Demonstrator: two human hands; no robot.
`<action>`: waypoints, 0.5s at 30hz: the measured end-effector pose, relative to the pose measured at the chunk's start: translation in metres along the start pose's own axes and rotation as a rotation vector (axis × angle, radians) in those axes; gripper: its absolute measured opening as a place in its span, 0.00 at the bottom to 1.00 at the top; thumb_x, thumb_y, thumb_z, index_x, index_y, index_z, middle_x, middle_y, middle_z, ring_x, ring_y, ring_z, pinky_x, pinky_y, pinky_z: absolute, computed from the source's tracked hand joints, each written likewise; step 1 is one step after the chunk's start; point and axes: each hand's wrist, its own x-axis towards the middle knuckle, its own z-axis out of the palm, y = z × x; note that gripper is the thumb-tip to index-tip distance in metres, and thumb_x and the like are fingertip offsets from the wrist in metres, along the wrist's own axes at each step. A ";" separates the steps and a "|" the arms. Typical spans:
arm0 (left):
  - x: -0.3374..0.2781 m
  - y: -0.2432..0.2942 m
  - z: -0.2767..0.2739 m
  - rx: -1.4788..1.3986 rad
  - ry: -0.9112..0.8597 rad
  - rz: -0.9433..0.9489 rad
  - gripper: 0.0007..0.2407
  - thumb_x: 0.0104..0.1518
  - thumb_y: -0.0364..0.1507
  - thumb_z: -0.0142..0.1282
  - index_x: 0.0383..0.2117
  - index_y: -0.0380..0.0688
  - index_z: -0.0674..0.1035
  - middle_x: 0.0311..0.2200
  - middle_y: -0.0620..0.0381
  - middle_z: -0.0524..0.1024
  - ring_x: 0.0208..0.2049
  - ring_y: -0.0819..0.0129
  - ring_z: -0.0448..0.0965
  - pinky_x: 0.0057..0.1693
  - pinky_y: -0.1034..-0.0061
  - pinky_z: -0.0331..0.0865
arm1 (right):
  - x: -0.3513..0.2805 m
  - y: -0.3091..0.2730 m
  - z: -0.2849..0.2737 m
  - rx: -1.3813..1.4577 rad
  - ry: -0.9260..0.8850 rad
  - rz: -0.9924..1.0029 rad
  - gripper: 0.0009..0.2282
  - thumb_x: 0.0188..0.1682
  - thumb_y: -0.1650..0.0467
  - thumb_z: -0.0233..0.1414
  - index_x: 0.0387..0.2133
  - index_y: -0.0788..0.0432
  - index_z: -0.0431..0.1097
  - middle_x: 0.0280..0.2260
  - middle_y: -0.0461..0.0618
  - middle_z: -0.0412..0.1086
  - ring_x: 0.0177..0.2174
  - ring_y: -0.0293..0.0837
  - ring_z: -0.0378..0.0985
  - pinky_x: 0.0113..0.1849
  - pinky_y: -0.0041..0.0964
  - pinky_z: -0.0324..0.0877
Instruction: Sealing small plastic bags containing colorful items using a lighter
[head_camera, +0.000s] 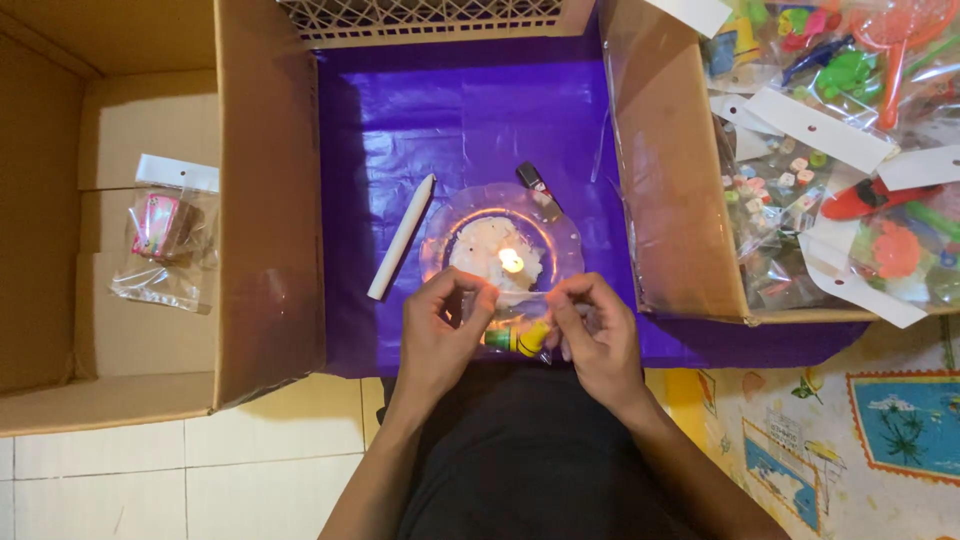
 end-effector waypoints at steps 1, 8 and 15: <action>0.000 0.005 -0.001 0.001 0.004 0.004 0.03 0.54 0.25 0.65 0.26 0.42 0.84 0.14 0.56 0.70 0.17 0.76 0.66 0.24 0.85 0.61 | 0.001 0.001 0.000 0.001 -0.003 -0.004 0.06 0.55 0.74 0.51 0.32 0.68 0.71 0.19 0.56 0.69 0.13 0.41 0.74 0.12 0.27 0.68; -0.002 0.019 -0.003 -0.005 -0.060 0.050 0.02 0.55 0.26 0.66 0.27 0.43 0.85 0.15 0.54 0.71 0.17 0.73 0.66 0.25 0.82 0.62 | 0.000 -0.007 -0.002 -0.044 -0.017 -0.058 0.04 0.52 0.74 0.55 0.33 0.66 0.72 0.24 0.55 0.70 0.17 0.38 0.70 0.17 0.28 0.70; -0.004 0.023 -0.007 -0.021 -0.126 0.061 0.05 0.52 0.24 0.67 0.34 0.43 0.87 0.15 0.56 0.70 0.18 0.75 0.65 0.26 0.83 0.62 | 0.004 -0.010 -0.006 -0.167 -0.111 -0.065 0.11 0.44 0.69 0.65 0.37 0.61 0.78 0.30 0.50 0.75 0.31 0.37 0.75 0.29 0.32 0.76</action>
